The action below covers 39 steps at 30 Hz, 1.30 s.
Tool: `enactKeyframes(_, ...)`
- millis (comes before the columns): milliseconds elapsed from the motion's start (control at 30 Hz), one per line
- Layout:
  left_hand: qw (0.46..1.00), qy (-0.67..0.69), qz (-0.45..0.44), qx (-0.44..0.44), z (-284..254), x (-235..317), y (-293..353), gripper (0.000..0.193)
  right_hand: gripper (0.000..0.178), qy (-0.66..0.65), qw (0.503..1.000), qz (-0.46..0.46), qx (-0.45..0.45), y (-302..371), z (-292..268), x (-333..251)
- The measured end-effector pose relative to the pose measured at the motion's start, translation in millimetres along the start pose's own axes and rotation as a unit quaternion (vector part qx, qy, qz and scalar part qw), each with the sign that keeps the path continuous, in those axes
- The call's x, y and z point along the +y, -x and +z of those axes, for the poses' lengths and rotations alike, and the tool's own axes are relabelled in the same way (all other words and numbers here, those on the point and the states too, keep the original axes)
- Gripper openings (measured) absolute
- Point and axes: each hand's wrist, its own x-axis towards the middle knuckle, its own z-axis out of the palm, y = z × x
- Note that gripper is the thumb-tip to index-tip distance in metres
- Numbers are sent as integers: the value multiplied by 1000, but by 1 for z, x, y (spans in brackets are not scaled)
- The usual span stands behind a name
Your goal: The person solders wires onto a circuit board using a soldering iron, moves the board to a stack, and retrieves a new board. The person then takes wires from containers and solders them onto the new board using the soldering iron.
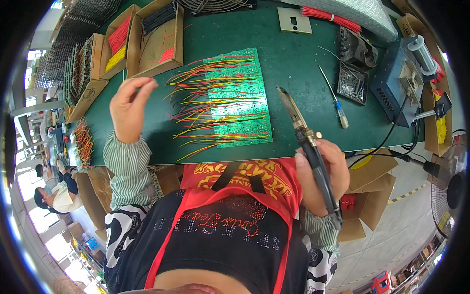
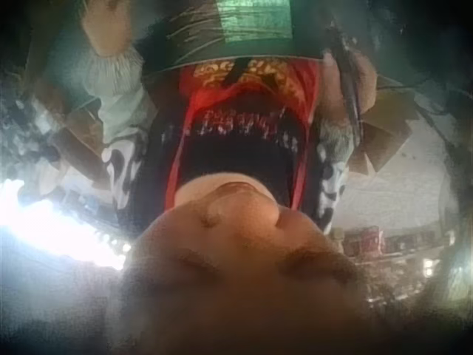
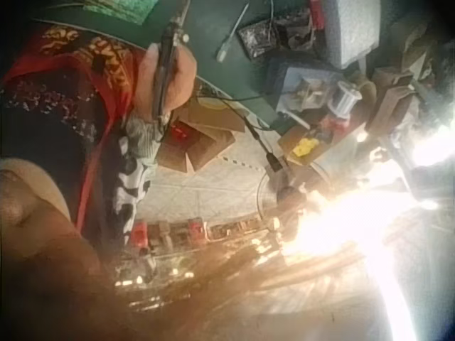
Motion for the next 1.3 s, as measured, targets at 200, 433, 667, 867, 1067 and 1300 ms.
enactKeyframes(200,956,-10,187,-226,50,72,18,8,27,76,992,95,33,4,-16,-13)
enactKeyframes(433,941,-4,154,-300,91,70,22,12,22,46,984,170,24,3,-23,-18)
enactKeyframes(667,943,11,120,-312,99,68,20,11,19,65,983,172,-15,-3,-17,-11)
enactKeyframes(867,942,9,114,-315,99,68,19,11,19,64,982,174,-30,-7,-14,-10)
enactKeyframes(1067,943,-5,127,-307,100,69,20,11,20,74,981,175,-44,-9,-14,-9)
enactKeyframes(1300,942,-8,123,-313,100,70,20,12,19,56,979,197,-3,-8,-17,-12)
